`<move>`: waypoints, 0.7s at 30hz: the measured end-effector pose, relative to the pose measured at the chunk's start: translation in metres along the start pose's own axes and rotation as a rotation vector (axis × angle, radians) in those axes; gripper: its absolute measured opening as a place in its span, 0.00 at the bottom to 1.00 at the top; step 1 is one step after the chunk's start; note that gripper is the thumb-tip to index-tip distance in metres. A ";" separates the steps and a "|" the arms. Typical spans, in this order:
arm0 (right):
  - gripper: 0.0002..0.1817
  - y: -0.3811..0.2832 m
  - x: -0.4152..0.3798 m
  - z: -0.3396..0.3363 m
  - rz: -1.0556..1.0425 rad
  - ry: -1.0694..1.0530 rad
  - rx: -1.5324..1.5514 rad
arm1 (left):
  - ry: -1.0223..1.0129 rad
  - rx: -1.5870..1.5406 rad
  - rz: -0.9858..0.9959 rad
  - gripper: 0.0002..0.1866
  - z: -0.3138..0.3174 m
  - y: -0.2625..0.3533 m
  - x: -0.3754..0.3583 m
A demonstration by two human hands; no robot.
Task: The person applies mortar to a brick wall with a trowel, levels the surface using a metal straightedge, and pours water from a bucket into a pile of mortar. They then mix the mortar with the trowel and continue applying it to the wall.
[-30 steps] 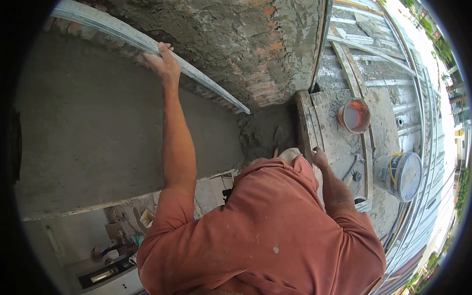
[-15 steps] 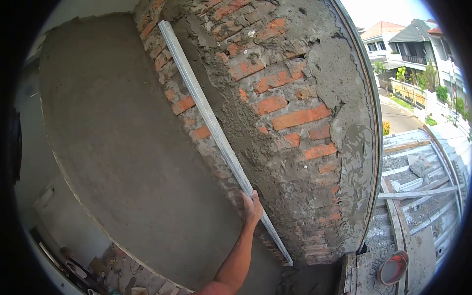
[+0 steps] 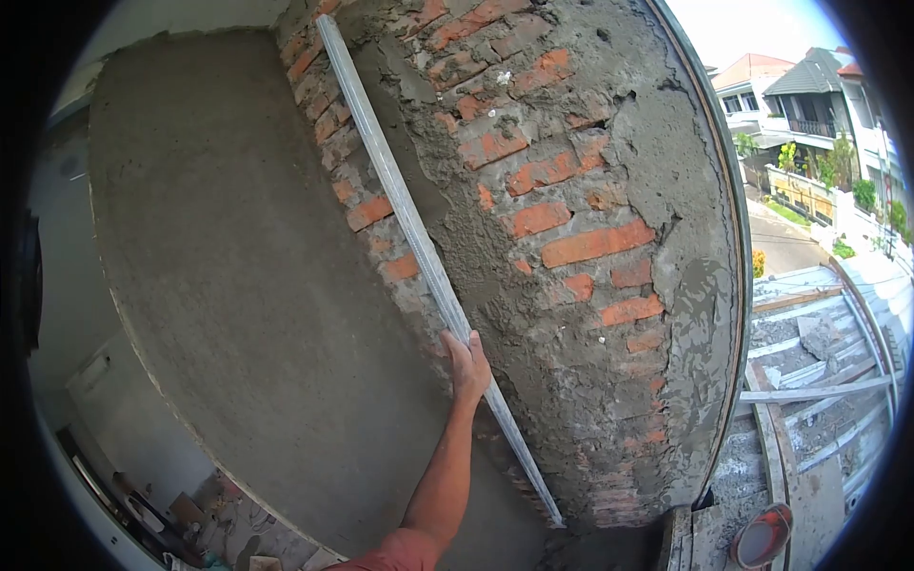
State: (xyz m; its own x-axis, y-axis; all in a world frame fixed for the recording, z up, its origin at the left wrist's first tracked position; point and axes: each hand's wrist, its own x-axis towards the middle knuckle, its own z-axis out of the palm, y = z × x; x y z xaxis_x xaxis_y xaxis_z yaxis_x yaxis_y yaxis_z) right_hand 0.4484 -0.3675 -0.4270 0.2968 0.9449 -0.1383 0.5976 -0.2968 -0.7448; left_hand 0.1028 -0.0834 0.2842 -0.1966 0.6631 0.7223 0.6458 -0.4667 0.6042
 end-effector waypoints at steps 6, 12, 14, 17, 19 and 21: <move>0.16 -0.019 0.024 0.002 -0.147 0.174 -0.019 | -0.018 0.123 -0.069 0.36 -0.009 0.025 0.026; 0.16 0.008 -0.040 -0.034 0.305 -0.172 0.195 | 0.127 0.147 0.242 0.19 -0.003 0.012 0.041; 0.14 -0.023 -0.053 -0.062 0.222 -0.174 0.233 | 0.134 0.237 0.172 0.22 -0.001 0.005 0.042; 0.13 -0.051 -0.063 -0.086 0.327 -0.150 0.263 | 0.080 0.181 0.187 0.25 -0.007 0.013 0.044; 0.12 -0.048 -0.071 -0.091 0.344 -0.144 0.375 | 0.057 0.157 0.191 0.29 -0.009 0.013 0.044; 0.11 -0.053 -0.079 -0.103 0.395 -0.177 0.293 | 0.068 0.262 0.163 0.31 -0.009 -0.005 0.052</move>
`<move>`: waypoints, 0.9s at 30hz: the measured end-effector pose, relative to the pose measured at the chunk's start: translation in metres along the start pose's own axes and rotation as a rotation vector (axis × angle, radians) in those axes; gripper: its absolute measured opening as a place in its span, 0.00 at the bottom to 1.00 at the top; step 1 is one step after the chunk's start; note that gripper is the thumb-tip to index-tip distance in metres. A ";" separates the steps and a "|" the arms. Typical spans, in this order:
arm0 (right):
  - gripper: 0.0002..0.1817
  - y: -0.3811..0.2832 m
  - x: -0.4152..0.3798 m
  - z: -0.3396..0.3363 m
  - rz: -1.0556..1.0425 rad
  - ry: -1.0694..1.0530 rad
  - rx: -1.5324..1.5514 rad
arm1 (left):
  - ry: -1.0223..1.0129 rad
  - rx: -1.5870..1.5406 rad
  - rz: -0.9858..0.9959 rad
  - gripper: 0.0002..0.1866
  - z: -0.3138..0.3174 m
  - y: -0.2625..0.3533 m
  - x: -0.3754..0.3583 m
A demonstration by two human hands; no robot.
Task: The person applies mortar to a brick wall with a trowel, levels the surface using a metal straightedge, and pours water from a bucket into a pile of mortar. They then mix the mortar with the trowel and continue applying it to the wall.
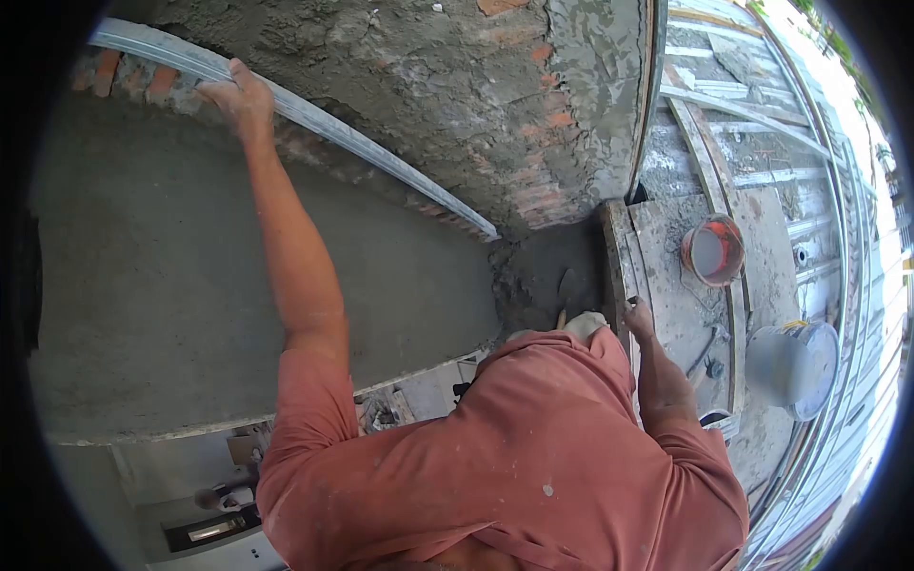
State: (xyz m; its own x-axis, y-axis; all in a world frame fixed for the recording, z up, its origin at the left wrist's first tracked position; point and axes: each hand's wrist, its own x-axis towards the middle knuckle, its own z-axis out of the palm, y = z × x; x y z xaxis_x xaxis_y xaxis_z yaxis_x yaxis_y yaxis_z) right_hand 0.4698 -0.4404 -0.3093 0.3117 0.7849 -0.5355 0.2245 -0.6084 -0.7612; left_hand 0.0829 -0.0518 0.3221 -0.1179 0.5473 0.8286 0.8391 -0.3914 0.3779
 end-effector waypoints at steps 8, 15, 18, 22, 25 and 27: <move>0.12 0.026 -0.005 -0.007 0.051 0.022 -0.072 | 0.005 0.106 0.003 0.33 0.005 0.017 -0.009; 0.16 -0.007 -0.006 -0.003 0.059 0.062 -0.063 | 0.013 0.053 -0.023 0.27 0.010 0.025 -0.011; 0.17 -0.024 -0.006 -0.004 0.035 0.018 -0.023 | 0.049 0.081 0.011 0.25 0.014 0.019 -0.009; 0.18 -0.031 -0.001 0.000 0.049 -0.005 -0.006 | 0.070 0.111 0.036 0.25 0.016 0.013 -0.006; 0.17 -0.024 0.010 0.004 0.055 -0.023 -0.011 | 0.074 0.075 0.018 0.24 0.016 0.017 -0.008; 0.16 -0.021 0.013 0.006 0.076 -0.040 -0.012 | 0.061 0.067 0.007 0.24 0.014 0.023 -0.010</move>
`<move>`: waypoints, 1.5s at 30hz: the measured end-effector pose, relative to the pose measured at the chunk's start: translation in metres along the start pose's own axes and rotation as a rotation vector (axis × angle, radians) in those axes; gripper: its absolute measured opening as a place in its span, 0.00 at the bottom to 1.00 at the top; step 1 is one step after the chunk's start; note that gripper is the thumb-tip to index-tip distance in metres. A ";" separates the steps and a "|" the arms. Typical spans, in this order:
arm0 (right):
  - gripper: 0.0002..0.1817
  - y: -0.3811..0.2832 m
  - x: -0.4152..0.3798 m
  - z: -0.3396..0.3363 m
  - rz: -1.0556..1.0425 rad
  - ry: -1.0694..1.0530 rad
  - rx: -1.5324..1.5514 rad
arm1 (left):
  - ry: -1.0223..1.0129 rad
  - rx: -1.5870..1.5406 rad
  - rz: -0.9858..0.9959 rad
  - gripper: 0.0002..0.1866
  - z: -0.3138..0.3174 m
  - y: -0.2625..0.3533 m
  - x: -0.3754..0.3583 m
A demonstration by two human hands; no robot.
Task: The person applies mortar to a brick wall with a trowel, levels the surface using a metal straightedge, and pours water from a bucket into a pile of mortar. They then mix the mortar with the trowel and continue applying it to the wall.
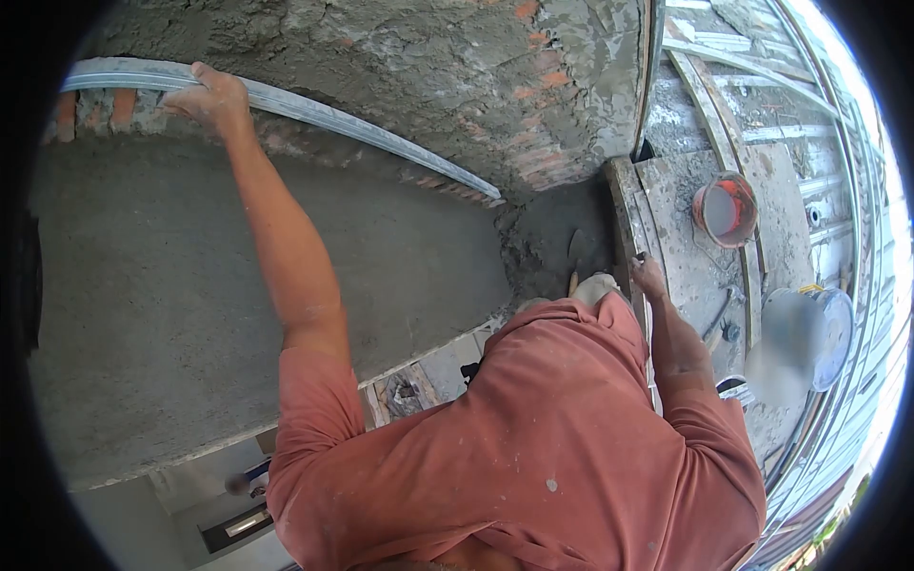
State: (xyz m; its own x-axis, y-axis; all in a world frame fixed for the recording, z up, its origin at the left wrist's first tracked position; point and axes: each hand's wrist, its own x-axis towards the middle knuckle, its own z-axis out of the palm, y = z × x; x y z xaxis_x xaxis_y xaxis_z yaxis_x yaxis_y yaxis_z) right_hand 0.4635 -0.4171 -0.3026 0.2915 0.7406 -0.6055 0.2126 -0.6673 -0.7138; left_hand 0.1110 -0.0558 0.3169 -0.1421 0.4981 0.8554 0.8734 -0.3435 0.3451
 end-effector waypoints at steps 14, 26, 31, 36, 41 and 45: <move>0.14 0.008 0.005 0.003 -0.027 -0.017 -0.030 | -0.002 0.022 0.026 0.24 0.003 -0.008 0.003; 0.18 -0.019 -0.011 -0.007 -0.070 0.037 -0.001 | 0.022 0.085 -0.070 0.27 0.008 -0.011 0.005; 0.17 0.006 0.007 -0.004 -0.053 -0.007 -0.041 | 0.010 0.029 -0.063 0.27 0.004 -0.003 0.002; 0.17 0.000 -0.003 -0.006 -0.056 0.003 -0.069 | 0.027 -0.008 -0.004 0.28 0.005 -0.005 0.003; 0.18 -0.001 -0.010 -0.007 -0.038 0.014 -0.082 | 0.003 0.020 -0.044 0.30 0.006 -0.013 0.005; 0.18 0.014 -0.013 -0.007 -0.169 0.053 -0.144 | -0.015 -0.114 -0.102 0.31 -0.020 0.010 -0.017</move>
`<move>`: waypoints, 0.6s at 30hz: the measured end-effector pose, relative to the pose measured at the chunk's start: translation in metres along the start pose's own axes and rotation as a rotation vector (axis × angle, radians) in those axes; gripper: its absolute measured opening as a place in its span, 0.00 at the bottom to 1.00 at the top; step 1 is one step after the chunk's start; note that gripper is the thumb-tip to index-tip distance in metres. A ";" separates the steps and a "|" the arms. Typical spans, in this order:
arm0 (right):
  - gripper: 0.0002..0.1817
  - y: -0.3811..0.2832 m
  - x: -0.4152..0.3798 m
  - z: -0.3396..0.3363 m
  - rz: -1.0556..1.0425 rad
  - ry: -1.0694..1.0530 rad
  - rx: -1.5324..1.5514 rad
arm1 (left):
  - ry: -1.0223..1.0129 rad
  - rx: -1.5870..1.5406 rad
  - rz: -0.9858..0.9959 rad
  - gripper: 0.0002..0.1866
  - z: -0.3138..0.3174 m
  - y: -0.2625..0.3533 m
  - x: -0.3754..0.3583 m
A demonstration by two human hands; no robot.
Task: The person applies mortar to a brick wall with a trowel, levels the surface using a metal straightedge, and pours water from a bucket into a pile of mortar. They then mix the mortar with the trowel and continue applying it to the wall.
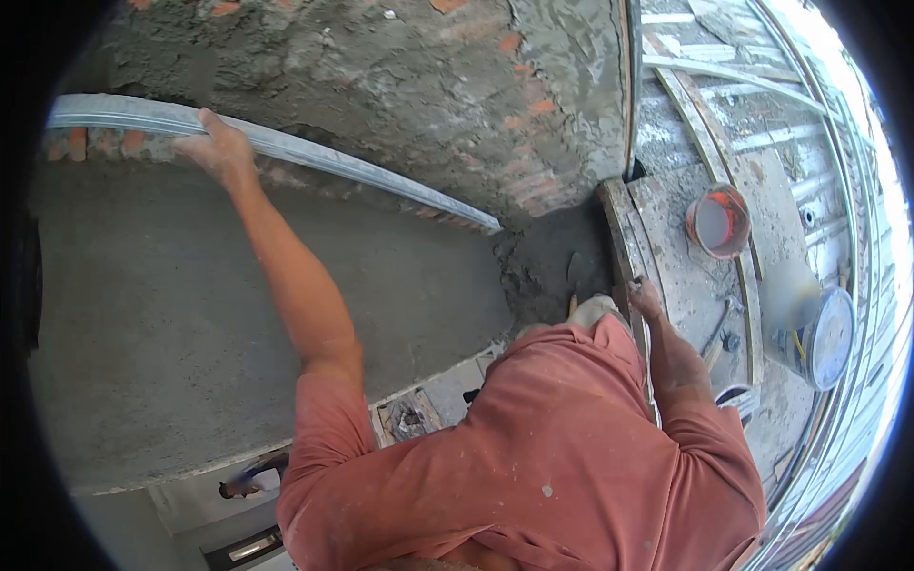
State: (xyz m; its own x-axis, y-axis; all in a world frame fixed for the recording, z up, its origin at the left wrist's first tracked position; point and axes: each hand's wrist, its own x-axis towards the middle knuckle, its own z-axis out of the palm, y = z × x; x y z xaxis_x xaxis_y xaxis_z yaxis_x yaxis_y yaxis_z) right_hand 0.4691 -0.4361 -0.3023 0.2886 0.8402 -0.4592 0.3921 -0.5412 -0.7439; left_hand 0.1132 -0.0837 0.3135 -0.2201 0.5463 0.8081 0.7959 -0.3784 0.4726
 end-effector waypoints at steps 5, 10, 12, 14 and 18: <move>0.10 0.101 0.048 0.061 -0.156 0.166 -0.174 | -0.008 -0.257 -0.034 0.35 -0.033 -0.008 -0.057; 0.32 0.016 0.070 0.037 0.008 -0.108 -0.162 | -0.147 -0.599 -0.094 0.28 -0.054 -0.020 -0.140; 0.31 -0.040 0.074 0.034 -0.156 -0.090 -0.123 | -0.198 -0.583 -0.110 0.24 -0.057 -0.034 -0.172; 0.30 -0.095 0.066 0.028 -0.310 -0.074 -0.089 | -0.191 -0.610 -0.085 0.17 -0.057 -0.036 -0.198; 0.27 -0.212 0.037 0.014 -0.599 -0.040 -0.030 | -0.142 -0.697 -0.072 0.13 -0.061 -0.031 -0.234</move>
State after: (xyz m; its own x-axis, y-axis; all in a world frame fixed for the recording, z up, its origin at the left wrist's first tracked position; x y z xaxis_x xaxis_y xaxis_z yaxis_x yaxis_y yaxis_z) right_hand 0.3842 -0.2891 -0.1684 -0.0228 0.9996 0.0170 0.5010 0.0261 -0.8650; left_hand 0.1056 -0.2455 0.1316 -0.1450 0.6618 0.7355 0.2263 -0.7015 0.6758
